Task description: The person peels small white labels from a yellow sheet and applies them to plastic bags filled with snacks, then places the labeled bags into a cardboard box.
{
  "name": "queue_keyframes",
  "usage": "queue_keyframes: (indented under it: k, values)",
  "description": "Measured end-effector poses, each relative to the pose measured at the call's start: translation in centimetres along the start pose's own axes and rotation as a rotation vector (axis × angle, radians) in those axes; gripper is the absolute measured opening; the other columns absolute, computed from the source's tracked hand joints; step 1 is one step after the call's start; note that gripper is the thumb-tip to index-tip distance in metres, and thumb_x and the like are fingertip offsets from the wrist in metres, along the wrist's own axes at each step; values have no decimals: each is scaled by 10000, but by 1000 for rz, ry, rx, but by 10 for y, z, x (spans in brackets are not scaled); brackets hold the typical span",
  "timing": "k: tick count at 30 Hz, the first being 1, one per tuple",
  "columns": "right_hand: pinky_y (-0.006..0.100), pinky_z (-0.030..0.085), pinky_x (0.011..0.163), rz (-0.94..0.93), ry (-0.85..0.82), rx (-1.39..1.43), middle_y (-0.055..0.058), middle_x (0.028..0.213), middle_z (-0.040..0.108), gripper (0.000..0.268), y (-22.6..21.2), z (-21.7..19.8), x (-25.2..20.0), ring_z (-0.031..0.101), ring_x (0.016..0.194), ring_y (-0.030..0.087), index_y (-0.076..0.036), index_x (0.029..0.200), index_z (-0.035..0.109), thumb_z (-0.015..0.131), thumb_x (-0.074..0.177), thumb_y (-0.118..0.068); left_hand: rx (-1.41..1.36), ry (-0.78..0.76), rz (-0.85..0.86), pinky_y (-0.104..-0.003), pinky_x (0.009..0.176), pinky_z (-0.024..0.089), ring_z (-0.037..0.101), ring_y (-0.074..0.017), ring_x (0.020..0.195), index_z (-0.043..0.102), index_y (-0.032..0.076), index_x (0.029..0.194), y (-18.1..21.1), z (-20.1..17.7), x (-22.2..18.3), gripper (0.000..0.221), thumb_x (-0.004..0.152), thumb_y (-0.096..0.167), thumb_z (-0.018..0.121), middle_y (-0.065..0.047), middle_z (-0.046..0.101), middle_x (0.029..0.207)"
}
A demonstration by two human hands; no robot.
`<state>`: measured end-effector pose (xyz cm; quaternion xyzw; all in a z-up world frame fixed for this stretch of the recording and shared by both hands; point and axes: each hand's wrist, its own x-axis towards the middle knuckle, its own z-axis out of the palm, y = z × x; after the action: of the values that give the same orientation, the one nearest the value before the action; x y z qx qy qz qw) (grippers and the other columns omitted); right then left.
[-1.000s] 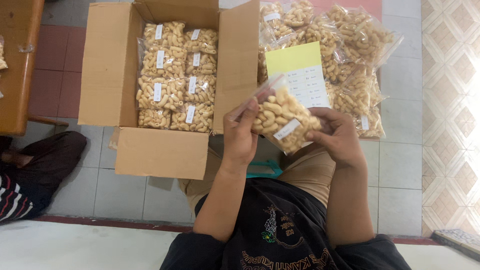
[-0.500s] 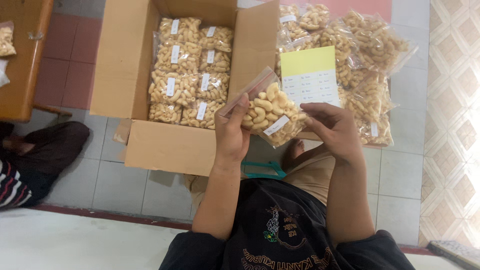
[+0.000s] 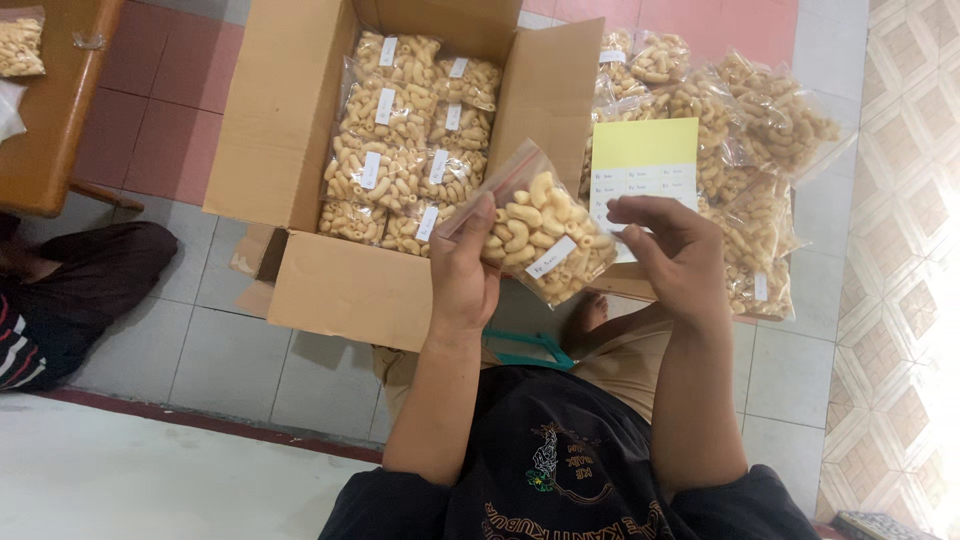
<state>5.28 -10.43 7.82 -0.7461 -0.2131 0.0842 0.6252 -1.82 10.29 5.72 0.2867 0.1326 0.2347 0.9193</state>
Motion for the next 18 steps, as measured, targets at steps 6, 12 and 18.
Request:
queue_keyframes:
  k: [6,12,18]
  values:
    - [605,561,906,-36,-302,-31,322,1182,681,703,-23,18,14,674,1129,491,9,1491,486,787,864,-93,61,-33,14,-394,803,670,761,-264,949,752,-43,1129,-11,-9,2,218,998,121,692,-228,773,1030]
    - [519,557,910,-31,-338,-59,267,1123,702,607,-25,29,26,680,1070,332,13,1448,522,757,890,-19,142,0,93,-424,881,641,726,-267,1029,744,-47,1163,4,-18,5,249,999,132,684,-246,764,1079]
    - [496,540,935,-33,-295,-111,245,1079,709,564,-25,45,42,652,1059,295,-12,1390,617,796,855,-19,178,146,202,-327,873,660,764,-244,1025,701,14,1283,37,-32,12,290,1011,104,664,-190,776,1122]
